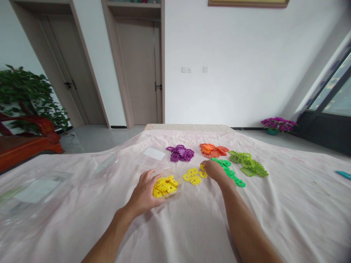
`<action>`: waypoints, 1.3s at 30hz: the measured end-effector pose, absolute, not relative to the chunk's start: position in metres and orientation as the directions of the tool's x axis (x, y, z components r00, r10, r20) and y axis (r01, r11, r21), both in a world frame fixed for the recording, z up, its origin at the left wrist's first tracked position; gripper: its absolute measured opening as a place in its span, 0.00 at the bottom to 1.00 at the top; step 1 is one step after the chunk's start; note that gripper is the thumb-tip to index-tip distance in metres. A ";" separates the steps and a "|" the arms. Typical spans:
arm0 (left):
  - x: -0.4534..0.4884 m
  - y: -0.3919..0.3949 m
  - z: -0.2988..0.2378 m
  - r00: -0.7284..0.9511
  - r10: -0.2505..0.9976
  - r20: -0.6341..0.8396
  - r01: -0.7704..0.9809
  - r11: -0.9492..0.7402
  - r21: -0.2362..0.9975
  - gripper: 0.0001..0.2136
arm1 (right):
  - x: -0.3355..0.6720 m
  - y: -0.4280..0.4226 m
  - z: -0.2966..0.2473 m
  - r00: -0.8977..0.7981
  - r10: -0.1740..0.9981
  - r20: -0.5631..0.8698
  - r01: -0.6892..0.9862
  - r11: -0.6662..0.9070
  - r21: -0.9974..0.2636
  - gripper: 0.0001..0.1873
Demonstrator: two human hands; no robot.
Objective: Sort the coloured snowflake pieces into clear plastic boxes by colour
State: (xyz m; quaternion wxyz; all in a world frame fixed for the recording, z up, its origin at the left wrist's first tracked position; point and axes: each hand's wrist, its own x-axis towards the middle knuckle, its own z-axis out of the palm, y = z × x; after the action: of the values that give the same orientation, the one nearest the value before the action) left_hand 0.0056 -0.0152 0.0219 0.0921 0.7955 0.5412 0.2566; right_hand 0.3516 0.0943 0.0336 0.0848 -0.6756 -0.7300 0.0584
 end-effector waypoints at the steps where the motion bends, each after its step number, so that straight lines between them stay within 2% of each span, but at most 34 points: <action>1: 0.006 -0.015 0.022 0.280 0.911 0.303 0.815 -0.393 0.426 0.39 | 0.350 0.094 0.037 -0.079 0.993 0.085 0.965 0.098 -0.244 0.19; 3: 0.006 -0.015 0.022 0.276 0.916 0.292 0.819 -0.383 0.428 0.40 | 0.343 0.091 0.045 -0.146 0.972 0.184 0.907 0.205 -0.368 0.18; 6: 0.006 -0.015 0.022 0.278 0.915 0.293 0.820 -0.385 0.423 0.40 | 0.320 0.083 0.059 -0.275 0.898 0.343 0.722 0.428 -0.544 0.16; 10: 0.006 -0.014 0.020 0.283 0.904 0.321 0.808 -0.405 0.427 0.39 | 0.279 0.065 0.072 -0.377 0.819 0.433 0.538 0.574 -0.617 0.16; 12: 0.006 -0.014 0.020 0.284 0.904 0.320 0.807 -0.406 0.429 0.39 | 0.263 0.058 0.072 -0.479 0.773 0.416 0.475 0.626 -0.618 0.17; 14: 0.006 -0.014 0.020 0.286 0.906 0.313 0.812 -0.402 0.424 0.40 | 0.257 0.055 0.069 -0.569 0.751 0.335 0.458 0.627 -0.630 0.21; 17: 0.005 -0.014 0.020 0.289 0.905 0.313 0.818 -0.403 0.411 0.40 | 0.266 0.060 0.062 -0.542 0.809 0.229 0.538 0.543 -0.645 0.22; 20: 0.005 -0.013 0.019 0.289 0.901 0.322 0.819 -0.407 0.404 0.39 | 0.289 0.072 0.055 -0.393 0.896 0.206 0.702 0.437 -0.562 0.20; 23: 0.005 -0.013 0.018 0.291 0.898 0.331 0.814 -0.414 0.407 0.39 | 0.312 0.082 0.046 -0.281 0.957 0.075 0.888 0.289 -0.356 0.22; 26: 0.005 -0.013 0.018 0.291 0.898 0.331 0.810 -0.415 0.414 0.39 | 0.320 0.086 0.038 -0.221 0.973 -0.061 0.957 0.204 -0.206 0.21; 28: 0.005 -0.013 0.018 0.289 0.897 0.335 0.808 -0.416 0.417 0.39 | 0.318 0.085 0.034 -0.199 0.977 -0.070 0.970 0.187 -0.154 0.19; 33: 0.006 -0.014 0.020 0.287 0.897 0.336 0.805 -0.416 0.422 0.37 | 0.305 0.082 0.030 -0.118 0.993 -0.008 0.990 0.116 -0.085 0.17; 39: 0.007 -0.015 0.023 0.285 0.909 0.306 0.815 -0.397 0.422 0.37 | 0.306 0.088 0.022 -0.085 0.996 -0.019 0.985 0.081 -0.152 0.23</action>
State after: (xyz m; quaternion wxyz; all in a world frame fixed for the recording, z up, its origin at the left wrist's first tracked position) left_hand 0.0067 -0.0153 0.0230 0.0922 0.7962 0.5411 0.2546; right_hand 0.3058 0.0881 0.0219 0.0448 -0.6748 -0.7339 0.0626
